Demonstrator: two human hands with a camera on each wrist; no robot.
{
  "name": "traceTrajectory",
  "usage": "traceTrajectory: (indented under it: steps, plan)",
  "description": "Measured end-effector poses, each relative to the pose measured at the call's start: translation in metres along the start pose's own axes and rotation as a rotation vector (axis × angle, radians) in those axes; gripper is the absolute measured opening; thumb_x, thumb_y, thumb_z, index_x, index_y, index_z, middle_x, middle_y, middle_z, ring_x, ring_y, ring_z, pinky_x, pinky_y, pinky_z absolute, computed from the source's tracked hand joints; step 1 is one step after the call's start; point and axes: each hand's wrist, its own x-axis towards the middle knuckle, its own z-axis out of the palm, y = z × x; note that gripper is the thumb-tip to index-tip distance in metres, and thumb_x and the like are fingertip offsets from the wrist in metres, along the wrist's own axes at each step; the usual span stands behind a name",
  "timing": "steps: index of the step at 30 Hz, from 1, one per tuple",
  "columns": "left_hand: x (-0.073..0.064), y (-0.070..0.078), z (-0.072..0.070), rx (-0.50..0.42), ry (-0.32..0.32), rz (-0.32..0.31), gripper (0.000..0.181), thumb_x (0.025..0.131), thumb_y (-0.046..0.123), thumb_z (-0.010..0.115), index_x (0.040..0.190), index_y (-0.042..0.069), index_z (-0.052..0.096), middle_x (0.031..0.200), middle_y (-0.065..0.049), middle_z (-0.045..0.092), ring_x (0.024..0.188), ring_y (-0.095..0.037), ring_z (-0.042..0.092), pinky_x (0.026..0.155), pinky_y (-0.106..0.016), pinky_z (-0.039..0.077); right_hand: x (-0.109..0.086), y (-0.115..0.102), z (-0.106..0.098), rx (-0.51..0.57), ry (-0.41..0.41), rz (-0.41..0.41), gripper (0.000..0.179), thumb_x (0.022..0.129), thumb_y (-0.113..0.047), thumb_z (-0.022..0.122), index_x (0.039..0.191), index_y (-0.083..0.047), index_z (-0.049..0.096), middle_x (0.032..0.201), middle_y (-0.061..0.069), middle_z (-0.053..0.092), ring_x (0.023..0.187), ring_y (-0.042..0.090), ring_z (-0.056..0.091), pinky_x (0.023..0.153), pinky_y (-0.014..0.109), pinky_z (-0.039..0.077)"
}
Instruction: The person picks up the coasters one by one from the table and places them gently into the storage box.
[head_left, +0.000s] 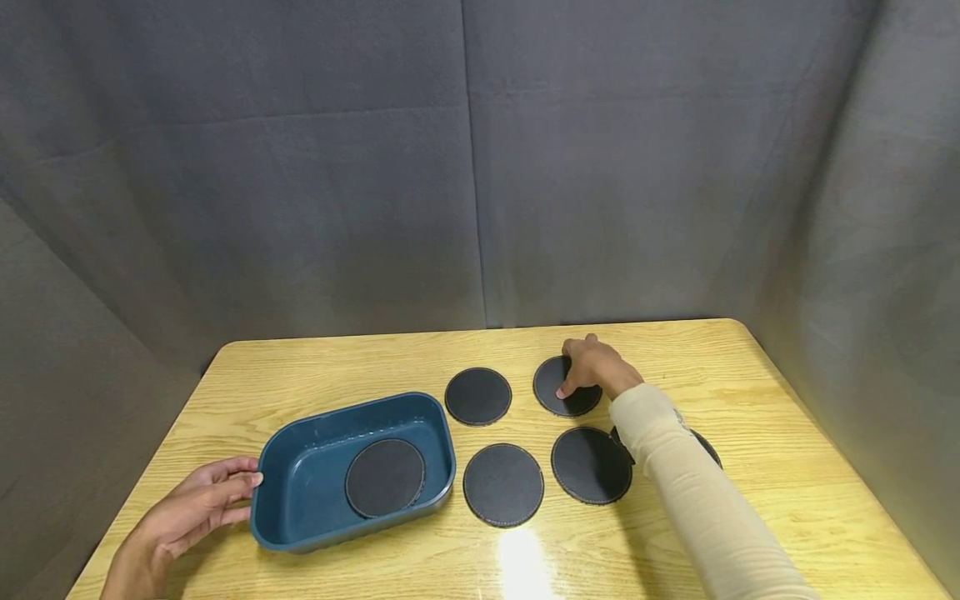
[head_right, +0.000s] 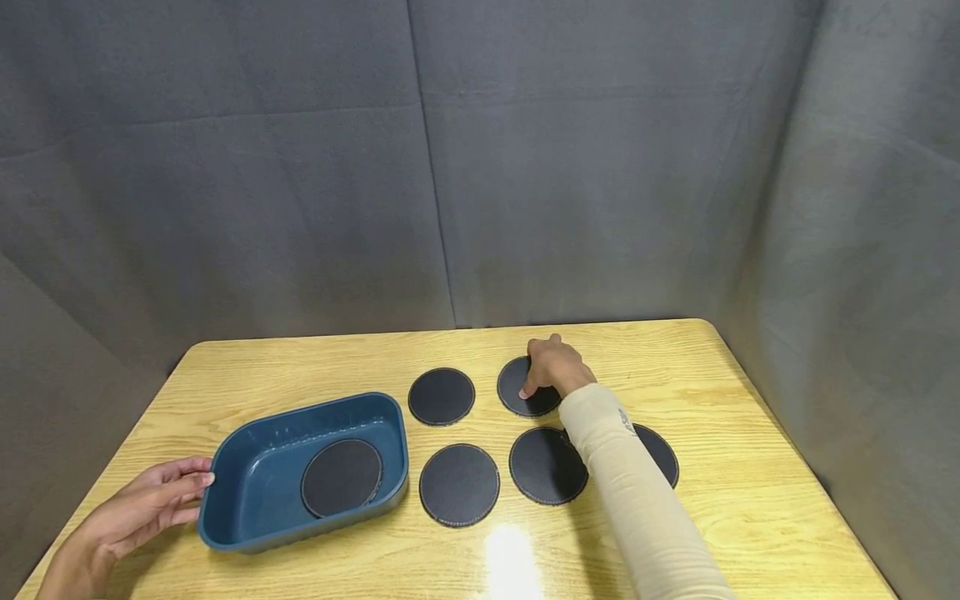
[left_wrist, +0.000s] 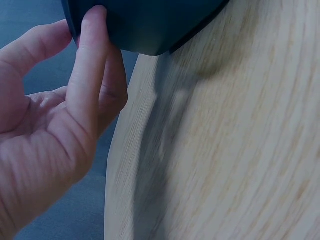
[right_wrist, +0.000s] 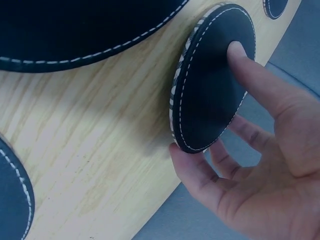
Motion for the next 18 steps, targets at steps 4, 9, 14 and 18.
traceTrajectory:
  steps: [4, 9, 14, 18]
  plan:
    - [0.001, 0.000, 0.000, 0.004, -0.004, 0.003, 0.014, 0.103, 0.004, 0.048, 0.116, 0.009, 0.050, 0.107, 0.000, 0.061, 0.099, -0.012, 0.067, 0.089, -0.037, 0.059, 0.002, -0.002, -0.003, -0.030, 0.001, 0.000, 0.069, 0.076, -0.028, 0.089, 0.131, -0.007, 0.055, 0.124, 0.022, 0.047, 0.102, 0.035, 0.053, 0.089, 0.050, 0.051]
    - [0.000, 0.000, -0.002, 0.002, -0.006, 0.002, 0.014, 0.103, 0.004, 0.048, 0.115, 0.010, 0.051, 0.107, 0.000, 0.061, 0.099, -0.012, 0.067, 0.088, -0.037, 0.059, 0.002, -0.003, -0.009, -0.104, 0.011, -0.030, 0.062, 0.078, -0.026, 0.087, 0.128, -0.006, 0.057, 0.125, 0.021, 0.053, 0.107, 0.034, 0.055, 0.093, 0.051, 0.050]
    - [0.000, -0.001, -0.002, -0.004, -0.007, 0.003, 0.014, 0.103, 0.004, 0.048, 0.115, 0.011, 0.051, 0.107, 0.000, 0.061, 0.098, -0.013, 0.067, 0.088, -0.037, 0.059, 0.000, -0.002, -0.012, -0.114, 0.006, -0.043, 0.052, 0.080, -0.022, 0.085, 0.123, -0.007, 0.059, 0.121, 0.018, 0.059, 0.103, 0.030, 0.056, 0.090, 0.048, 0.050]
    - [0.000, -0.001, -0.001, 0.001, -0.001, 0.000, 0.014, 0.103, 0.004, 0.048, 0.115, 0.010, 0.051, 0.106, 0.000, 0.062, 0.098, -0.013, 0.067, 0.088, -0.037, 0.059, 0.000, -0.002, -0.016, -0.110, -0.001, -0.051, 0.048, 0.083, -0.018, 0.082, 0.123, -0.007, 0.059, 0.119, 0.017, 0.063, 0.099, 0.029, 0.058, 0.087, 0.046, 0.051]
